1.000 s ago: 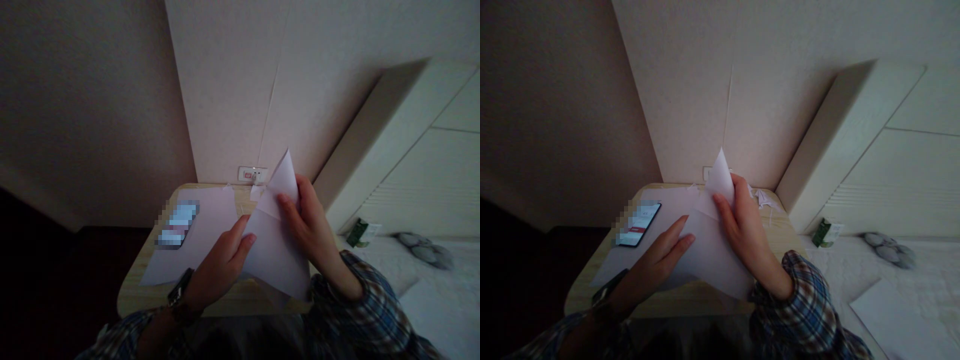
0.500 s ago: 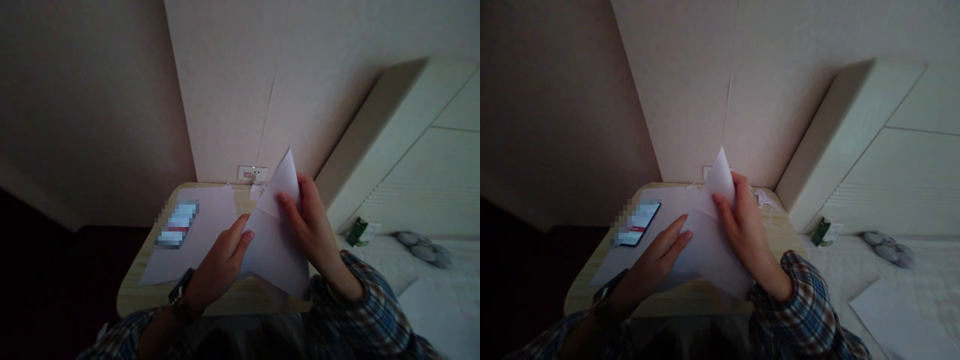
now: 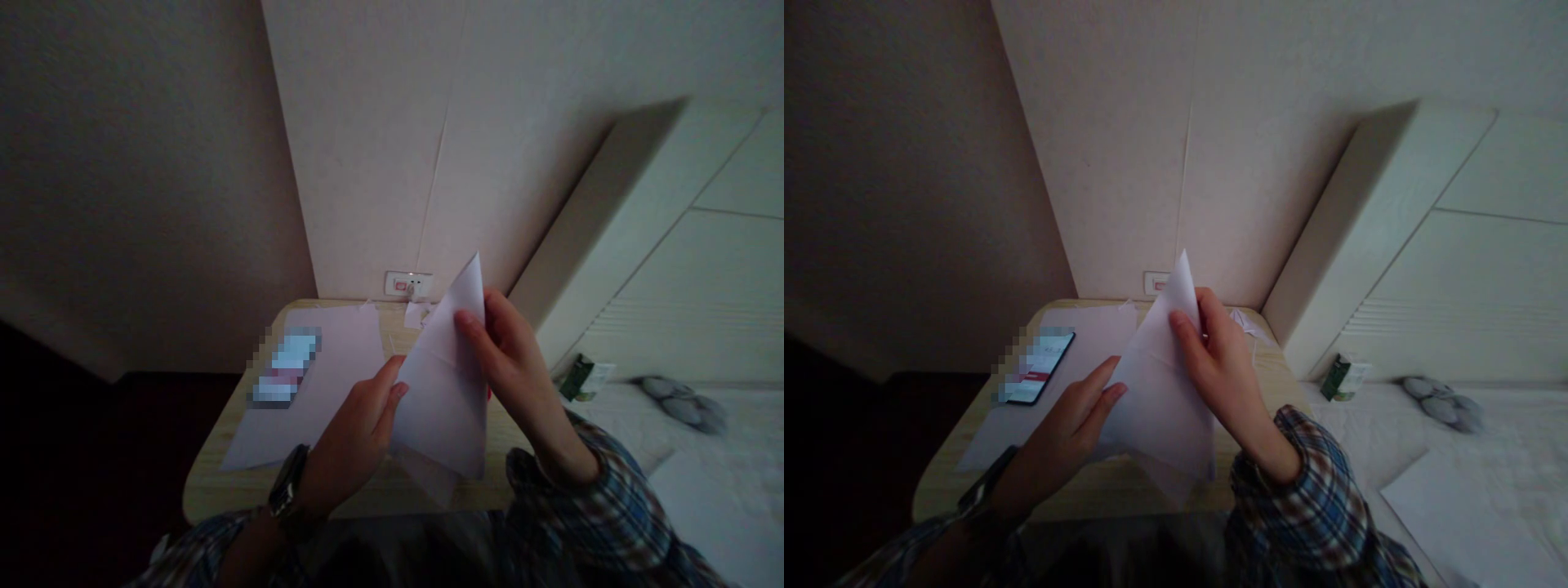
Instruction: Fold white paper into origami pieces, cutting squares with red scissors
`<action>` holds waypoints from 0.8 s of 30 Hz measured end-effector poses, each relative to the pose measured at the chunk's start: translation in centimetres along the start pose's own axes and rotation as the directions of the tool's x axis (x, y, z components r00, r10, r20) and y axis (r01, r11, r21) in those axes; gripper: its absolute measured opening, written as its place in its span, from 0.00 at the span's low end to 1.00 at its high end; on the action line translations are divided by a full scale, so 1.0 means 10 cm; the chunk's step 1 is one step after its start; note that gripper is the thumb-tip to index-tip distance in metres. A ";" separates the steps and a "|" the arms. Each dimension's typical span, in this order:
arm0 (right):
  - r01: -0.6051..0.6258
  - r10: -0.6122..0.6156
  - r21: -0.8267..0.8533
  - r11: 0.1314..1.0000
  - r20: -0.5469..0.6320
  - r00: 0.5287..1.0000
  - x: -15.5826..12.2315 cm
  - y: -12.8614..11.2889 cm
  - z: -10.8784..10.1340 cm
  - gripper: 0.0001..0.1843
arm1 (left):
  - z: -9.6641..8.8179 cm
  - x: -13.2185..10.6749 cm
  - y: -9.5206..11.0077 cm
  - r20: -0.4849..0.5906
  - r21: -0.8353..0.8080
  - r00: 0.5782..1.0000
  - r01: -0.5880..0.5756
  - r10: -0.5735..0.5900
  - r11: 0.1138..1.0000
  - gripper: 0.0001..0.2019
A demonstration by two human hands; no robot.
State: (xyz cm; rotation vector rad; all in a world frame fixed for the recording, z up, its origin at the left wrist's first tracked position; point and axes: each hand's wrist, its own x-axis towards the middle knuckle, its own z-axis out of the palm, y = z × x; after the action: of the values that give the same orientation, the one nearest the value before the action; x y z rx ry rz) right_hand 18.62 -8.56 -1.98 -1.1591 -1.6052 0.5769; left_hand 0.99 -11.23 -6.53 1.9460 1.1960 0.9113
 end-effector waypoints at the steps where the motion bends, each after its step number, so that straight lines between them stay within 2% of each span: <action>1: -0.018 0.018 0.029 0.999 0.000 1.000 0.00 0.00 -0.01 0.06 | 0.00 0.00 0.00 0.015 -0.007 1.000 0.002 -0.002 1.000 0.18; 9: -0.108 0.106 0.241 0.964 0.024 0.994 0.06 -0.04 -0.08 0.08 | -0.06 0.01 -0.02 0.031 0.000 0.999 -0.030 0.030 1.000 0.17; 16: -0.047 0.051 0.234 0.971 -0.011 0.999 0.10 -0.01 -0.15 0.09 | -0.09 0.00 0.00 0.091 -0.023 0.996 0.008 -0.006 1.000 0.18; 24: -0.052 0.059 0.230 0.972 -0.022 0.998 0.08 -0.05 -0.13 0.09 | -0.08 -0.04 -0.03 0.041 0.015 0.999 -0.005 0.004 1.000 0.18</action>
State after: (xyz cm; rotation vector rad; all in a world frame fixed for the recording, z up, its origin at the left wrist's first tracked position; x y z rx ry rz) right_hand 19.63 -8.30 -0.70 -1.0366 -1.4426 0.7585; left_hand 0.05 -11.29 -6.44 1.9708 1.1793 0.8629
